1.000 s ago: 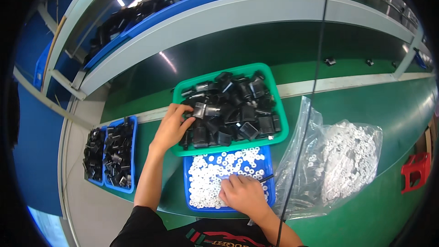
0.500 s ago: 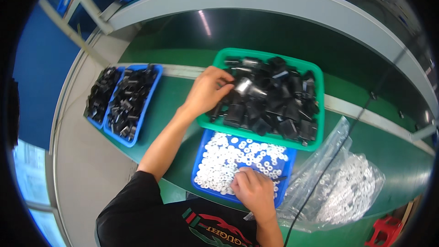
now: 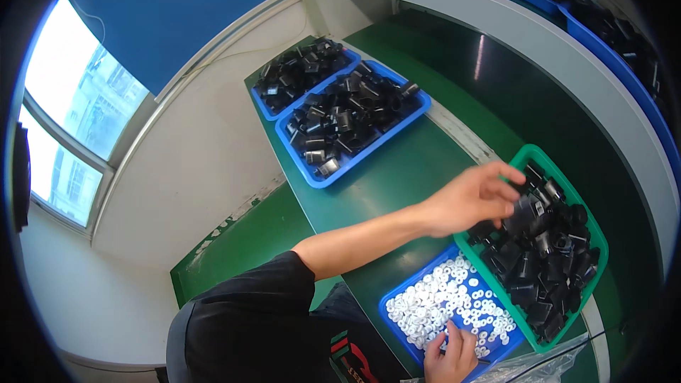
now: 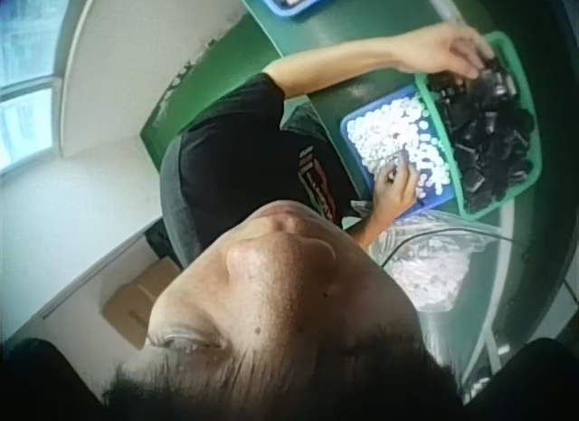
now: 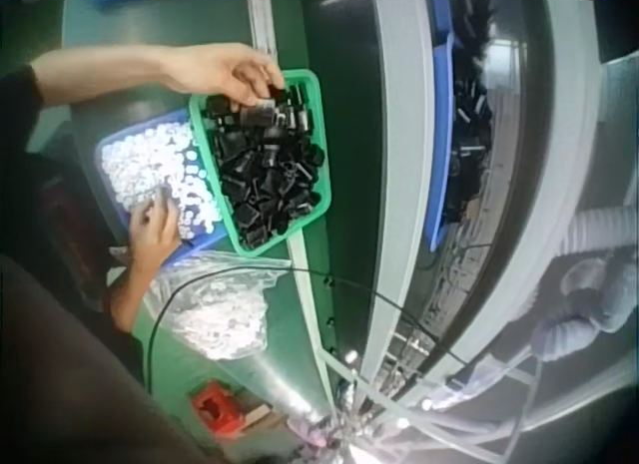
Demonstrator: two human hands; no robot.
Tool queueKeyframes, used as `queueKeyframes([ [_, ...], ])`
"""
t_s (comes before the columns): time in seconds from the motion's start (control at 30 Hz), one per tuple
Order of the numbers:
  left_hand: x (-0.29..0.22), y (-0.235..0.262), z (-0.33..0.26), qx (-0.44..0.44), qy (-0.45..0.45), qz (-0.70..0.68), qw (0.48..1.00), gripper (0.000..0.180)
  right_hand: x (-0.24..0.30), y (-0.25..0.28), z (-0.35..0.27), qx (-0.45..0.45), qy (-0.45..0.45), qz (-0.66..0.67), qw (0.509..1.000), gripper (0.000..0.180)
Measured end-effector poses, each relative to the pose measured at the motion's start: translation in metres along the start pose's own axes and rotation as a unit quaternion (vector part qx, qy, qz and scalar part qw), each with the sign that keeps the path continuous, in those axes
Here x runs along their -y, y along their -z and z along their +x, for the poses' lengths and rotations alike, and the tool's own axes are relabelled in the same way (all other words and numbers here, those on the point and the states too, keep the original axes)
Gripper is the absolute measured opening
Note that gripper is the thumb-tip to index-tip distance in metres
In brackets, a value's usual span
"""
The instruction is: The person repeatedly picks up black plastic components from a green bin and white washers from a blue bin. They insert the washers into the components using a thin metal rod tool and place the assembled units into a blue bin on the left.
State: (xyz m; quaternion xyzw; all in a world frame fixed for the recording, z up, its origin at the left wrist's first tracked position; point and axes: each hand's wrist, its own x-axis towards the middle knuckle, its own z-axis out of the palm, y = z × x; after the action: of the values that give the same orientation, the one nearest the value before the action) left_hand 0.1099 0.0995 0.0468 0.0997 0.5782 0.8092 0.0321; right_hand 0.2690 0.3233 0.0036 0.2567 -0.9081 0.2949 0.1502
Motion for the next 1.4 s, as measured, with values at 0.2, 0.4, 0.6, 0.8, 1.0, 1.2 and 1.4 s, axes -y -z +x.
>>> queueKeyframes([
  [0.2, 0.004, -0.015, -0.029, 0.158, 0.160, -0.331, 0.916, 0.056, -0.007, -0.011, 0.005, -0.046, 0.017, 0.015, 0.999, 0.022],
  [0.4, 0.043, -0.021, -0.052, 0.225, 0.190, -0.484, 0.824, 0.047, -0.012, 0.000, 0.010, -0.063, -0.008, 0.054, 0.997, 0.027],
  [0.6, 0.044, -0.044, -0.065, 0.191, 0.215, -0.385, 0.877, 0.056, 0.010, 0.021, 0.020, -0.168, -0.068, 0.223, 0.958, 0.031],
  [0.8, 0.040, -0.040, -0.064, 0.264, 0.109, -0.201, 0.937, 0.040, 0.011, 0.029, 0.025, -0.209, -0.053, 0.237, 0.947, 0.032],
  [1.0, 0.052, -0.040, -0.064, 0.299, -0.017, -0.082, 0.951, 0.042, 0.007, 0.038, 0.021, -0.219, -0.044, 0.222, 0.949, 0.034],
  [1.2, 0.057, -0.041, -0.063, 0.294, -0.060, -0.027, 0.954, 0.047, 0.013, 0.055, 0.029, -0.098, -0.059, 0.149, 0.982, 0.050],
  [1.4, 0.060, -0.044, -0.068, 0.281, -0.055, -0.019, 0.958, 0.046, 0.009, 0.037, 0.028, -0.128, -0.057, 0.078, 0.987, 0.062],
])
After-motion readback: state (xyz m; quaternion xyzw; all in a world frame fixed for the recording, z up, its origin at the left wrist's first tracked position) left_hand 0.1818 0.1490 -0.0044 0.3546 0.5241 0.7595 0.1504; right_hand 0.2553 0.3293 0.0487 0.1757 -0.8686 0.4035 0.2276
